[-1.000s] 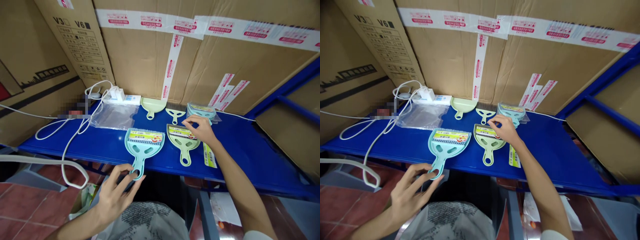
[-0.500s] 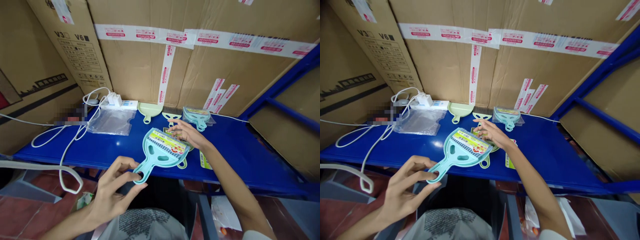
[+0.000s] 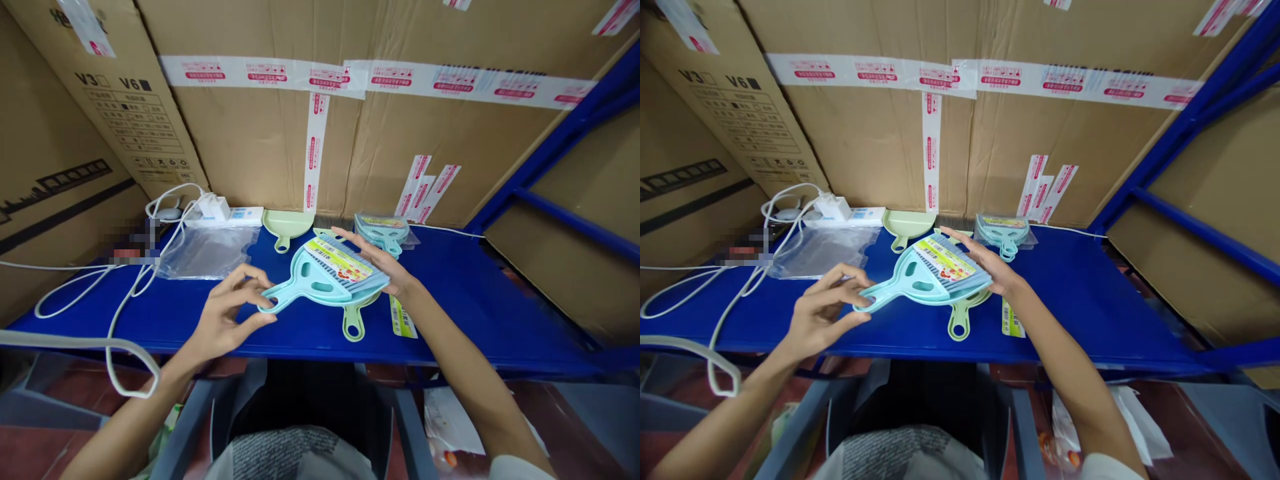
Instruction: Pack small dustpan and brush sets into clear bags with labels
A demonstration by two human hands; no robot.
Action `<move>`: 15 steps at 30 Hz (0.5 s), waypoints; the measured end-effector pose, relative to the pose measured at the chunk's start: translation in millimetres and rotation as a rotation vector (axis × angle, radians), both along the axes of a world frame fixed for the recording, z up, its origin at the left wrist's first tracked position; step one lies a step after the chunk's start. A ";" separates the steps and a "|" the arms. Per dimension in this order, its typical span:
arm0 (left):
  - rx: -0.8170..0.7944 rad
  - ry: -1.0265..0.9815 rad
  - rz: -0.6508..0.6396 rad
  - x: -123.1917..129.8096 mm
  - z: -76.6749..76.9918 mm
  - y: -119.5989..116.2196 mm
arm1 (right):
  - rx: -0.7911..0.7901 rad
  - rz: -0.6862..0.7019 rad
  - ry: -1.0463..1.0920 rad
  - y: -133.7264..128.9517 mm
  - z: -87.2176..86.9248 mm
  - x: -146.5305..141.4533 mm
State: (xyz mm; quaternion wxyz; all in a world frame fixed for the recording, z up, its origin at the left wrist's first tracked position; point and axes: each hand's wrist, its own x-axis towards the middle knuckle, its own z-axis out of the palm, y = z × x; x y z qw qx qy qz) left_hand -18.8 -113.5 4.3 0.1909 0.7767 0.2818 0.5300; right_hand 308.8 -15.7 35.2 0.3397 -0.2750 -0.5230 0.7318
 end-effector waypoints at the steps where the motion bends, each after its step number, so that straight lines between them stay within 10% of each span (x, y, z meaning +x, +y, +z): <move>1: 0.004 0.009 -0.024 -3.1 1.6 9.2 | 0.015 -0.029 0.001 0.8 -0.9 -0.3; 8: 0.031 0.026 -0.181 -20.4 15.3 75.2 | 0.154 -0.237 -0.020 4.9 -14.2 -5.2; 15: -0.237 0.078 -0.207 -29.2 62.7 133.7 | 0.198 -0.455 0.000 1.4 -6.5 -5.1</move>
